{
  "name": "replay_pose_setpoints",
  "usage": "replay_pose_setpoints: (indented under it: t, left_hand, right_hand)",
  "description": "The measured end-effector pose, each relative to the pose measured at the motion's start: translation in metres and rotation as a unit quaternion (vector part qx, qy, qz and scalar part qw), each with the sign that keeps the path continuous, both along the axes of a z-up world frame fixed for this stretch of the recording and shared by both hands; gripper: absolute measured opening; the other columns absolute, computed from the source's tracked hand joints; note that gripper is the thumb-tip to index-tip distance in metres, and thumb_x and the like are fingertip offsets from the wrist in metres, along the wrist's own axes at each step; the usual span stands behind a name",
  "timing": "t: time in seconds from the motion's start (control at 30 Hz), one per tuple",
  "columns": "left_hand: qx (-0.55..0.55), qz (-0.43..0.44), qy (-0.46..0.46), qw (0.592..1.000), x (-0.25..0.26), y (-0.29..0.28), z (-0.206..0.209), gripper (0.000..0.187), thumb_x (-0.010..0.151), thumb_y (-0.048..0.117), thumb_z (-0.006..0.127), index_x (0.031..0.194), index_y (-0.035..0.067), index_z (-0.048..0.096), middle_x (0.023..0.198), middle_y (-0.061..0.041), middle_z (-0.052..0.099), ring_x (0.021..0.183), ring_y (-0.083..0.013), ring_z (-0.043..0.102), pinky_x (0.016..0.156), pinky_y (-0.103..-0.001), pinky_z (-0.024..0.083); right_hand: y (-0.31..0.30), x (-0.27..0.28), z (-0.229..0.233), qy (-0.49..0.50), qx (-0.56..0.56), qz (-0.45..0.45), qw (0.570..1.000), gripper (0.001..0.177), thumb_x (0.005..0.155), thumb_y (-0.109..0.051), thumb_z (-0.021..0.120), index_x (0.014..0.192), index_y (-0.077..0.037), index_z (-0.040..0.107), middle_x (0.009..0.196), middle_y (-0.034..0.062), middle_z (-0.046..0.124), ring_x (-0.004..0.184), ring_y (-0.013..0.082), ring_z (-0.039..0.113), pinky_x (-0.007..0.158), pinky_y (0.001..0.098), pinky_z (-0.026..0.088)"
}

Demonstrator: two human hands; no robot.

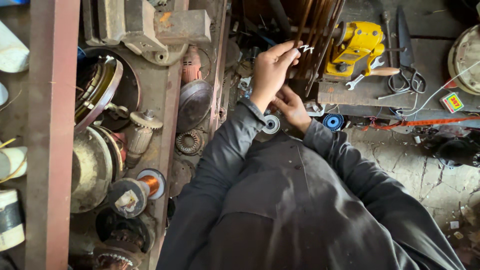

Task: The person operates a yellow benchtop winding machine to wrap thin white wire around a small cylindrical bobbin. They repeatedly crank the handle, pause to inspect the bobbin, and adjust the wire path with their hands.

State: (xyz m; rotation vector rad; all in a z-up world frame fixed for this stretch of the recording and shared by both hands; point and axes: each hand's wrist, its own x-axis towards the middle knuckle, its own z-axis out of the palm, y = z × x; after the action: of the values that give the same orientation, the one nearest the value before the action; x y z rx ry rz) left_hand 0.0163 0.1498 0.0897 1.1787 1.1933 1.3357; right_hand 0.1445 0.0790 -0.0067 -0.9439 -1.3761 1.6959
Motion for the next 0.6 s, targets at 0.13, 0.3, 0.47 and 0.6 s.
replay_pose_setpoints:
  t: [0.13, 0.3, 0.47, 0.6]
  left_hand:
    - [-0.042, -0.061, -0.149, 0.986, -0.009, 0.003, -0.012, 0.028, 0.1, 0.009, 0.07, 0.126, -0.001, 0.072, 0.101, -0.008, 0.079, 0.086, -0.0116, 0.071, 0.081, -0.025, 0.058]
    - [-0.063, -0.072, -0.177, 0.98, -0.011, 0.004, -0.013, 0.028, 0.098, 0.007, 0.071, 0.125, 0.0, 0.073, 0.1, -0.008, 0.079, 0.084, -0.0121, 0.071, 0.079, -0.027, 0.059]
    - [-0.077, -0.088, -0.151, 0.982, -0.014, 0.01, -0.018, 0.027, 0.097, 0.005, 0.072, 0.124, 0.0, 0.074, 0.098, -0.009, 0.08, 0.08, -0.0133, 0.07, 0.076, -0.028, 0.06]
    - [-0.064, -0.124, -0.196, 0.971, -0.017, 0.019, -0.033, 0.027, 0.099, 0.006, 0.071, 0.125, 0.0, 0.073, 0.1, -0.008, 0.079, 0.084, -0.0132, 0.072, 0.08, -0.028, 0.061]
  right_hand:
    - [-0.026, 0.007, 0.007, -0.001, -0.047, 0.02, 0.999, 0.029, 0.113, -0.013, 0.053, 0.132, 0.004, 0.066, 0.082, 0.0023, 0.063, 0.076, 0.0079, 0.057, 0.073, 0.024, 0.048]
    - [-0.025, 0.007, 0.013, -0.126, 0.132, -0.08, 0.98, 0.036, 0.108, -0.017, 0.061, 0.135, 0.006, 0.059, 0.107, 0.0069, 0.067, 0.097, 0.0124, 0.063, 0.084, 0.0273, 0.052]
    - [0.004, -0.002, 0.019, -0.083, -0.072, -0.114, 0.987, 0.049, 0.096, -0.019, 0.069, 0.137, -0.004, 0.044, 0.089, 0.0034, 0.068, 0.076, 0.0111, 0.063, 0.067, 0.0286, 0.052]
    - [0.003, -0.002, 0.021, -0.015, -0.084, 0.001, 0.996, 0.024, 0.109, -0.019, 0.059, 0.118, 0.003, 0.062, 0.089, 0.004, 0.071, 0.08, 0.0116, 0.065, 0.073, 0.0275, 0.051]
